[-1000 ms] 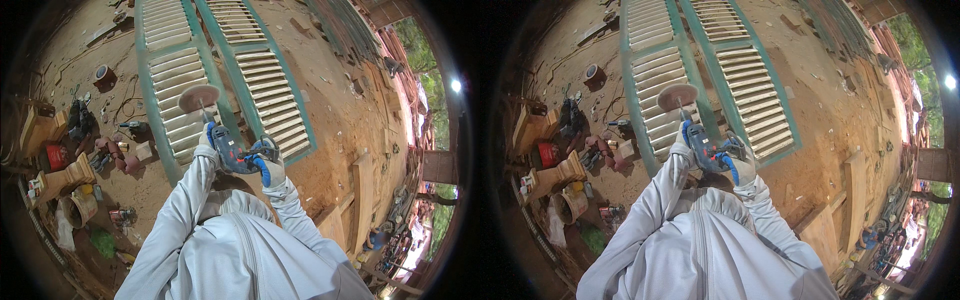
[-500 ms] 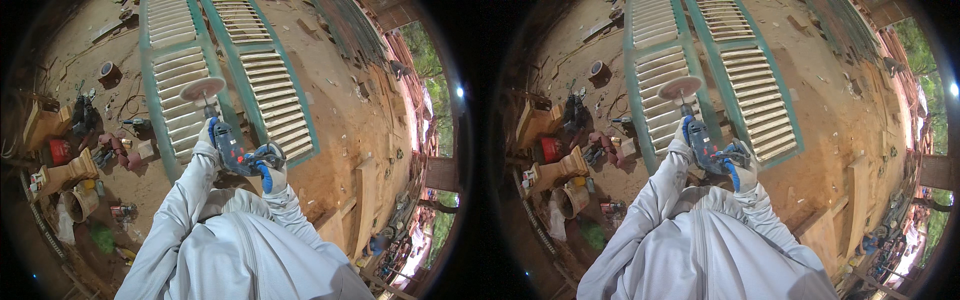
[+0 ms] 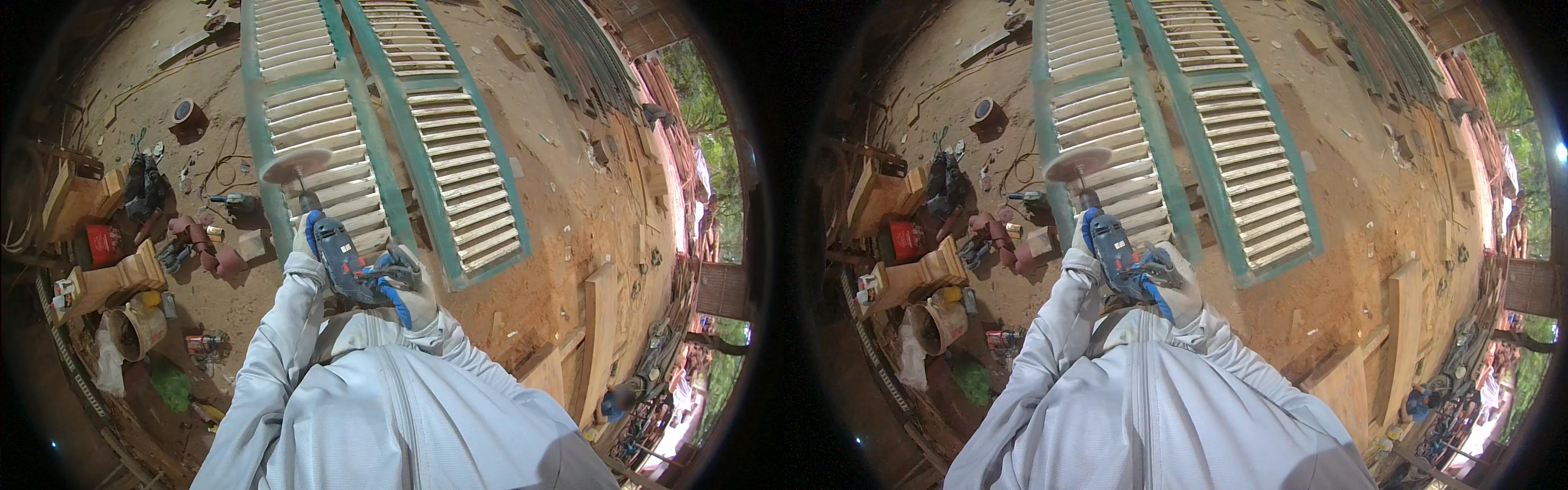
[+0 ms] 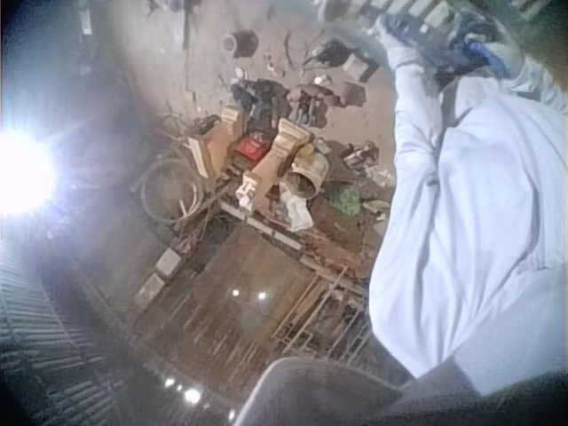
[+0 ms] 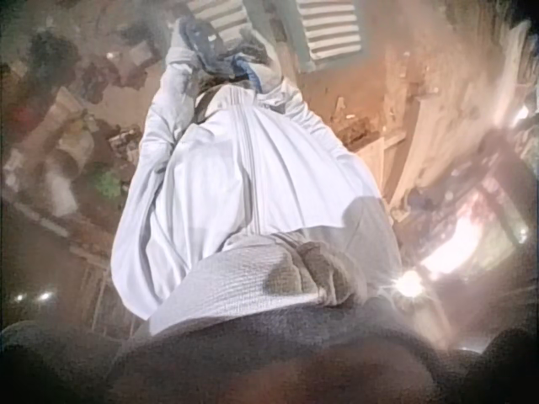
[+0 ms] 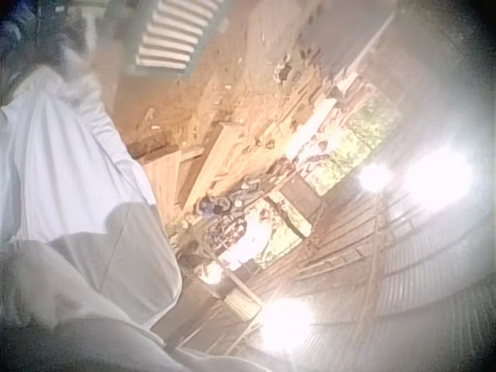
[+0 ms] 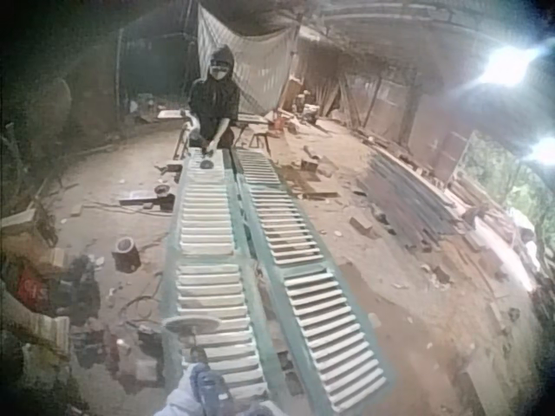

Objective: The person uses an orbital sander to smooth the surface of a green wooden slatted structure. The person moves the sander back and forth across the slats, maintaining consistent pressure and coverage.

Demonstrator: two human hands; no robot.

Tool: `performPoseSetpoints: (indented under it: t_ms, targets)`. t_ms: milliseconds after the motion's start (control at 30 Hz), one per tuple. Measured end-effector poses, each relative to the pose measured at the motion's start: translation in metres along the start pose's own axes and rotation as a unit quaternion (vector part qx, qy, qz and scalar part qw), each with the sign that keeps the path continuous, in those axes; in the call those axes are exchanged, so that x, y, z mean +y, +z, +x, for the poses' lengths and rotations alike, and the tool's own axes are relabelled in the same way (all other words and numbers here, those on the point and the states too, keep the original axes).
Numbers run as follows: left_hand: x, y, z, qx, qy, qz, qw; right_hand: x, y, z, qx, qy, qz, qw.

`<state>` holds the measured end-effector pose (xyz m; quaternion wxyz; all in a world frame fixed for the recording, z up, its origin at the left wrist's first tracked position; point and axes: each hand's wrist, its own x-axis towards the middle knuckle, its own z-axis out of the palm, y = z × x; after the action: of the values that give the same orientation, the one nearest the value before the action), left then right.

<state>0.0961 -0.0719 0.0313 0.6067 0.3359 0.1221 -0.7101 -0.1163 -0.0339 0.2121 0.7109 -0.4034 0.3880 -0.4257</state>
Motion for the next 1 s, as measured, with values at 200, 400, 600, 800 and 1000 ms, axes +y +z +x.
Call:
performPoseSetpoints:
  t_ms: [200, 400, 600, 800, 1000]
  targets:
    - [-0.005, 0.01, -0.012, -0.01, -0.021, -0.026, 0.999, -0.004, -0.001, -0.011, 0.047, 0.026, 0.05, 0.997]
    - [-0.009, 0.016, -0.025, 0.019, -0.025, 0.022, 0.999, -0.002, 0.001, -0.013, 0.07, 0.064, 0.114, 0.989]
    - [-0.01, 0.016, -0.008, 0.041, -0.011, 0.027, 0.999, 0.01, -0.003, -0.019, 0.034, -0.017, 0.033, 0.999]
    - [0.007, -0.002, -0.01, 0.011, 0.017, 0.019, 1.0, 0.021, 0.003, -0.017, 0.05, 0.0, 0.024, 0.998]
    - [-0.007, -0.012, -0.014, 0.046, -0.043, 0.03, 0.998, 0.007, 0.016, -0.023, 0.017, 0.024, 0.084, 0.996]
